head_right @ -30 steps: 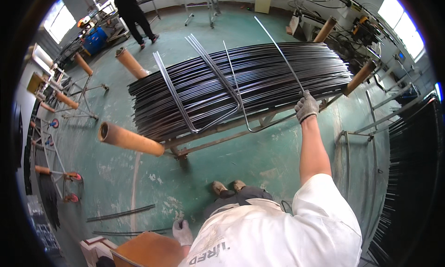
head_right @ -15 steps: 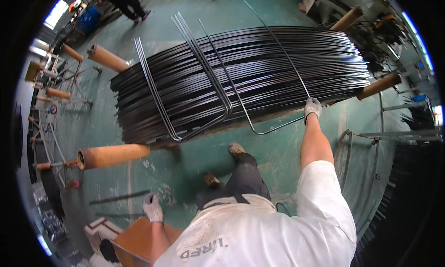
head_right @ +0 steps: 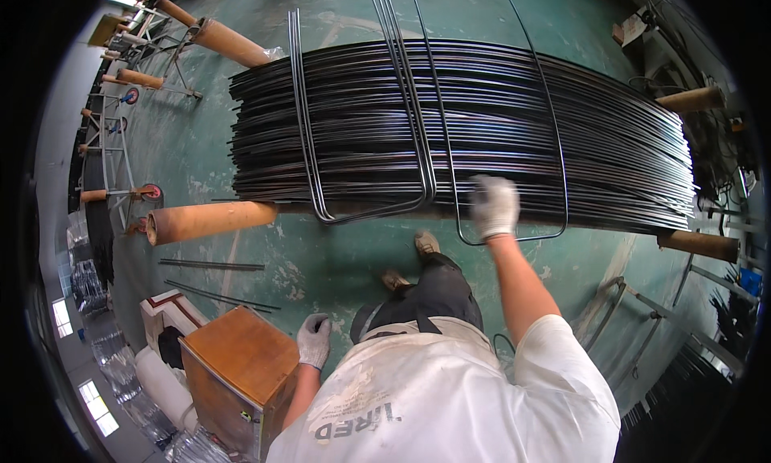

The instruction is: The person feeds straight metal rods into a bending machine, removes the bent pieces, and stacks them. The person then measures a bent rod on a wooden workbench with a tape measure and places it back on the stack. This cycle repeats throughout the clip.

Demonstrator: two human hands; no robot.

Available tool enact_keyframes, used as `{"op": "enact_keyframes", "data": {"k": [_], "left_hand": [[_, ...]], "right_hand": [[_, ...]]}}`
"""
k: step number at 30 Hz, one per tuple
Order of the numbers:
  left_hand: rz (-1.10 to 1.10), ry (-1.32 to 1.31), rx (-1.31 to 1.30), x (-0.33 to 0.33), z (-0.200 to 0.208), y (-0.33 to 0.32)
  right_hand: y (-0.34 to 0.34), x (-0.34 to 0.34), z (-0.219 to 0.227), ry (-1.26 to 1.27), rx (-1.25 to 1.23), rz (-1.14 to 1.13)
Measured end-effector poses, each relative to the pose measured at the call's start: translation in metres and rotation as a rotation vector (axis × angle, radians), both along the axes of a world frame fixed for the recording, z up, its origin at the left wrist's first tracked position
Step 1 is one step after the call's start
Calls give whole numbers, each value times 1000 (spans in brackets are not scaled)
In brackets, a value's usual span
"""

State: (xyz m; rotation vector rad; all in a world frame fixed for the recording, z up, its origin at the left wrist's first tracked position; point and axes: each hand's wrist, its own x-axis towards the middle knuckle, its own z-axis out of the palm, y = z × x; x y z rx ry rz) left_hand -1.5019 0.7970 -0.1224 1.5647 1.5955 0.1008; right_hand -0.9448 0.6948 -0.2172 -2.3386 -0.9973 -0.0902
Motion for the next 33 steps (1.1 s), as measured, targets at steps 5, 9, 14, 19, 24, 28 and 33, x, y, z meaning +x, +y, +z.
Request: {"op": "enact_keyframes", "data": {"k": [5, 9, 14, 19, 24, 28, 33], "left_hand": [[117, -10, 57, 4, 9, -2], [194, -49, 101, -7, 5, -29], [279, -69, 63, -27, -30, -68], [394, -130, -2, -20, -46, -50], [325, -190, 50, 2, -27, -17], [274, -176, 43, 16, -17, -9], [233, -227, 45, 10, -45, -17]], "right_hand": [[109, -81, 24, 17, -309, 618], [136, -89, 2, -129, -521, 774], [146, -93, 10, -188, -600, 833], [135, -97, 26, -101, -596, 916], [144, -103, 3, -133, -658, 903], [139, -102, -5, -81, -617, 847], [138, -106, -1, 0, -575, 788]]}}
